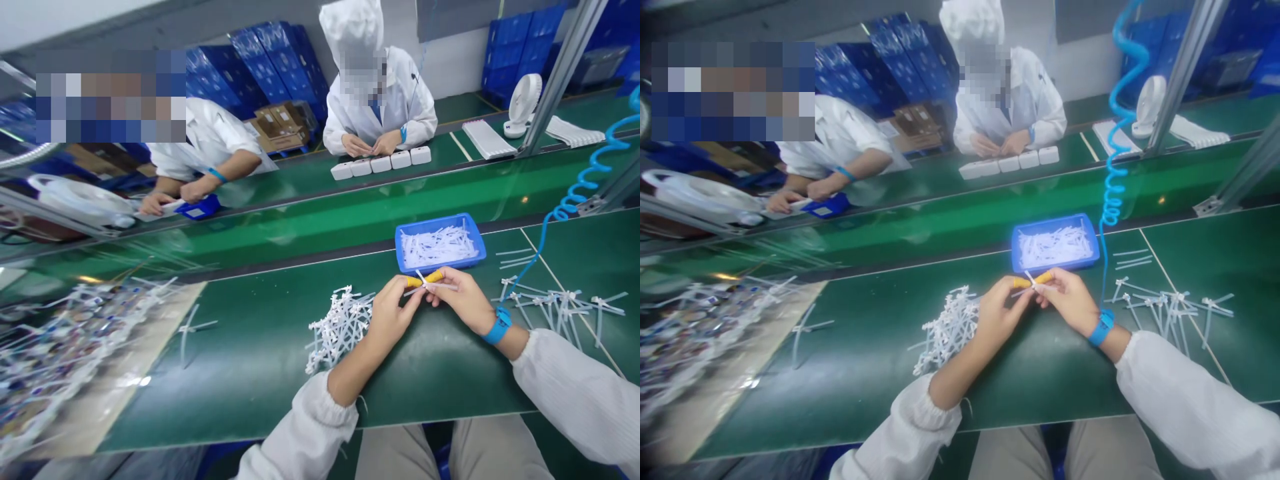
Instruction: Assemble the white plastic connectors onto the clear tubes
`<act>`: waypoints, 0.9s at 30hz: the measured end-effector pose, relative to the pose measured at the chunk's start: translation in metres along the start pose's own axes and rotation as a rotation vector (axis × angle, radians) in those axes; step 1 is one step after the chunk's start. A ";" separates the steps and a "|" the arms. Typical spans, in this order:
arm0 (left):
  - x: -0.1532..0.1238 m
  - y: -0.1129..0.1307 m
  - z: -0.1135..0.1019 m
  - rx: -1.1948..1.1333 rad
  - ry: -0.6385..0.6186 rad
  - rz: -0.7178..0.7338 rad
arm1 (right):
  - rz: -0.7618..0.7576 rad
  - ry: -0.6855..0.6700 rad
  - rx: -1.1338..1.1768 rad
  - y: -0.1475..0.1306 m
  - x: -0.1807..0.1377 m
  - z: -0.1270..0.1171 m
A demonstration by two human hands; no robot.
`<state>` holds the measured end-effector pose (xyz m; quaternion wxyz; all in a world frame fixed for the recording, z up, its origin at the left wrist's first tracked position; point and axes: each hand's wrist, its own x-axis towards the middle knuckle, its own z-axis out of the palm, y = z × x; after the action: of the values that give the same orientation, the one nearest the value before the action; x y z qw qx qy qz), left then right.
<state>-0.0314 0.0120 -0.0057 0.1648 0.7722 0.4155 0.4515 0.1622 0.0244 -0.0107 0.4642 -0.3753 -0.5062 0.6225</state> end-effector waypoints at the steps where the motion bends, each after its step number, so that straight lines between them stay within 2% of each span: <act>1: 0.000 0.000 -0.001 -0.001 0.001 0.013 | 0.007 -0.003 0.015 0.000 0.001 0.000; 7: 0.001 -0.004 -0.004 0.001 -0.031 0.103 | 0.038 -0.017 0.063 0.004 0.003 -0.002; 11: 0.001 -0.001 -0.005 -0.018 0.016 0.030 | -0.016 0.043 -0.023 0.005 -0.001 -0.001; 15: -0.001 0.003 -0.006 -0.046 0.064 0.018 | -0.144 0.075 -0.103 0.004 -0.007 0.004; 19: -0.002 0.007 -0.004 -0.149 0.113 -0.093 | -0.230 0.031 -0.189 0.002 -0.013 0.007; 22: -0.004 0.011 -0.002 -0.243 0.103 -0.181 | -0.264 -0.015 -0.235 0.002 -0.015 0.008; 27: -0.006 0.015 -0.001 -0.289 0.109 -0.200 | -0.223 -0.047 -0.193 -0.001 -0.017 0.010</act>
<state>-0.0265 -0.0015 0.0012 0.2954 0.6699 0.4293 0.5288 0.1581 0.0053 -0.0082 0.4803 -0.3451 -0.6130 0.5239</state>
